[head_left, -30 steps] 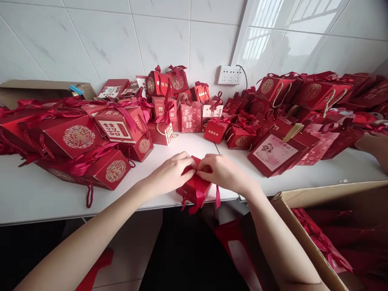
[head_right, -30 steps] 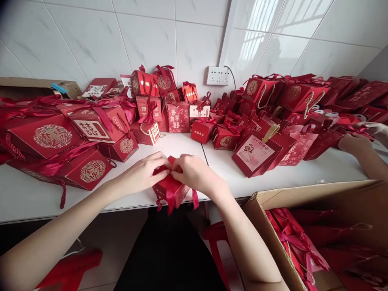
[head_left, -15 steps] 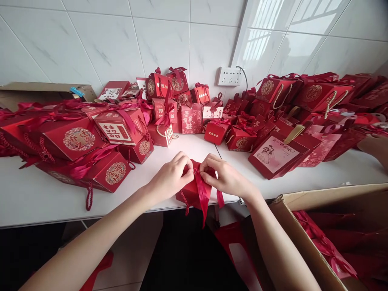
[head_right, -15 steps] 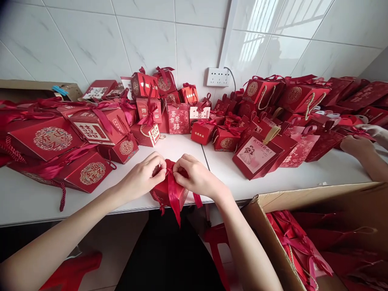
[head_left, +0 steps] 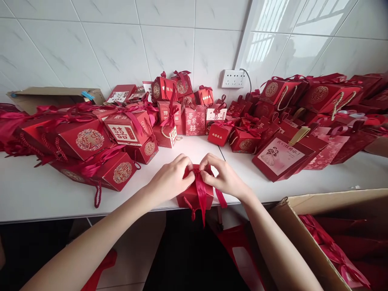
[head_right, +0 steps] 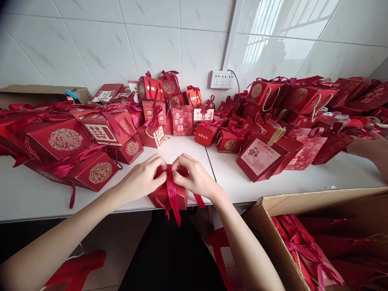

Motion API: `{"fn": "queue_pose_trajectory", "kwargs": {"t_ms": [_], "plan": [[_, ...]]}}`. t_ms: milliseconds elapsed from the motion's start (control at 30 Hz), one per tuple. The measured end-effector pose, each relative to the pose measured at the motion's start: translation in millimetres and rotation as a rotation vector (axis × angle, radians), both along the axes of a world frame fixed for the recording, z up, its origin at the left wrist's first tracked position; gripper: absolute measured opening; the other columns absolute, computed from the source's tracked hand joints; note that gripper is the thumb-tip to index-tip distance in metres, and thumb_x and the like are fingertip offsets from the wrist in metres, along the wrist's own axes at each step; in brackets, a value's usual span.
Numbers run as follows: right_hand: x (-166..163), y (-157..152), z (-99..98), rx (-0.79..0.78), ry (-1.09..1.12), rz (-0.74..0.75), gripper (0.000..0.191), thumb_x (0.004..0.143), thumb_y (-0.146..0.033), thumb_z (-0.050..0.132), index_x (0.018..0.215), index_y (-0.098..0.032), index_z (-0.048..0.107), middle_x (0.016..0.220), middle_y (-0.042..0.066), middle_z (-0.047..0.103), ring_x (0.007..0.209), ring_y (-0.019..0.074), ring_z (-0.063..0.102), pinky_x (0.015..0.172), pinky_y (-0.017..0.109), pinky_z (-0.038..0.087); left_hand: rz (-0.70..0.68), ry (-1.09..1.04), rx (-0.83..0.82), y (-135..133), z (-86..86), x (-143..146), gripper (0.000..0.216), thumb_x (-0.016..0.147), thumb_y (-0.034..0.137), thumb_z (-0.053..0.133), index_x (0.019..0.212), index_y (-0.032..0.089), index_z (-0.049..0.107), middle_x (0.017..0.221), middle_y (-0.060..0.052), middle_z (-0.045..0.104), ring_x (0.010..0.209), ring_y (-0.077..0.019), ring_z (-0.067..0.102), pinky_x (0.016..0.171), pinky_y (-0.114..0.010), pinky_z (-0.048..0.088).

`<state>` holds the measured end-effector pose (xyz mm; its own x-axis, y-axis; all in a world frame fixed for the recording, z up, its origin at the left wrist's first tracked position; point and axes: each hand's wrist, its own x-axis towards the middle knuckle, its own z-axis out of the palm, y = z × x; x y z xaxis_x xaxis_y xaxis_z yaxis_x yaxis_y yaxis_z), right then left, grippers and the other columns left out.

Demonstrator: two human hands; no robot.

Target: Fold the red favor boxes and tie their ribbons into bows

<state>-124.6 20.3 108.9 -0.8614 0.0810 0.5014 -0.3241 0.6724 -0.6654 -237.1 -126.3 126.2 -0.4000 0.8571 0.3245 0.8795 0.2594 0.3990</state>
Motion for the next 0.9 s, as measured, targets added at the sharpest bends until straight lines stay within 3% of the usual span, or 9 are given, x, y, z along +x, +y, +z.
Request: {"fn": "queue_pose_trajectory", "kwargs": {"t_ms": [133,300,433,500,600,700,767,900], "plan": [[0.1,-0.3,-3.9,0.03,-0.009,0.032,0.016,0.071,-0.004,0.049,0.074,-0.019,0.05,0.078,0.0,0.048,0.069,0.0123,0.047,0.068,0.026,0.041,0.229,-0.097,0.083,3.7,-5.3,-1.9,0.006,0.079,0.024,0.046,0.073,0.022,0.047,0.059,0.005,0.051,0.046,-0.0125,0.045,0.052,-0.025,0.031],[0.6,-1.1,-5.6,0.104,-0.024,0.061,0.016,0.072,-0.004,0.05,0.075,-0.02,0.051,0.081,0.001,0.048,0.072,0.0132,0.046,0.068,0.026,0.04,0.301,-0.086,0.232,10.0,-7.8,-6.8,0.012,0.081,0.022,0.04,0.069,0.022,0.045,0.052,0.004,0.044,0.046,-0.0128,0.041,0.051,-0.025,0.027],[-0.8,-0.6,-4.2,0.146,-0.021,0.055,0.018,0.071,-0.002,0.049,0.075,-0.02,0.051,0.079,0.001,0.048,0.074,0.014,0.045,0.069,0.026,0.04,0.389,-0.308,0.389,16.6,-8.9,-21.6,0.015,0.079,0.02,0.04,0.064,0.022,0.044,0.042,0.006,0.034,0.039,-0.0113,0.036,0.047,-0.024,0.025],[-2.0,-0.1,-3.8,0.16,-0.017,0.061,0.019,0.071,-0.002,0.049,0.075,-0.02,0.051,0.078,0.0,0.048,0.074,0.0141,0.045,0.069,0.026,0.04,0.353,-0.524,0.489,20.1,-10.3,-27.8,0.013,0.077,0.021,0.042,0.064,0.021,0.044,0.04,0.007,0.035,0.037,-0.0105,0.036,0.043,-0.023,0.026],[-2.7,1.2,-4.0,0.167,-0.031,0.078,0.019,0.07,-0.002,0.049,0.075,-0.02,0.052,0.078,0.0,0.048,0.074,0.0142,0.045,0.068,0.025,0.04,0.19,-0.938,0.673,24.2,-9.9,-31.2,0.01,0.073,0.023,0.046,0.063,0.02,0.046,0.05,0.004,0.05,0.045,-0.0103,0.047,0.041,-0.021,0.03],[-2.0,2.4,-5.0,0.158,-0.043,0.078,0.018,0.07,-0.002,0.049,0.075,-0.02,0.051,0.077,0.0,0.049,0.073,0.014,0.045,0.068,0.025,0.04,0.033,-1.33,0.772,24.2,-5.5,-29.4,0.007,0.068,0.022,0.053,0.067,0.015,0.054,0.067,-0.001,0.06,0.062,-0.0109,0.056,0.053,-0.02,0.044],[-1.7,2.6,-5.4,0.154,-0.043,0.069,0.018,0.07,-0.003,0.049,0.074,-0.02,0.051,0.077,0.001,0.049,0.073,0.014,0.045,0.068,0.025,0.04,-0.021,-1.482,0.769,21.8,-1.9,-27.3,0.007,0.068,0.021,0.056,0.066,0.014,0.054,0.066,0.0,0.058,0.063,-0.0097,0.056,0.057,-0.02,0.046],[-3.2,1.1,-4.3,0.159,-0.038,0.069,0.018,0.07,-0.003,0.049,0.075,-0.02,0.051,0.078,0.001,0.049,0.073,0.0145,0.045,0.069,0.026,0.04,-0.111,-1.59,0.781,17.0,2.3,-23.3,0.014,0.072,0.021,0.057,0.061,0.015,0.05,0.058,0.004,0.05,0.054,-0.0066,0.049,0.05,-0.017,0.042]]}}
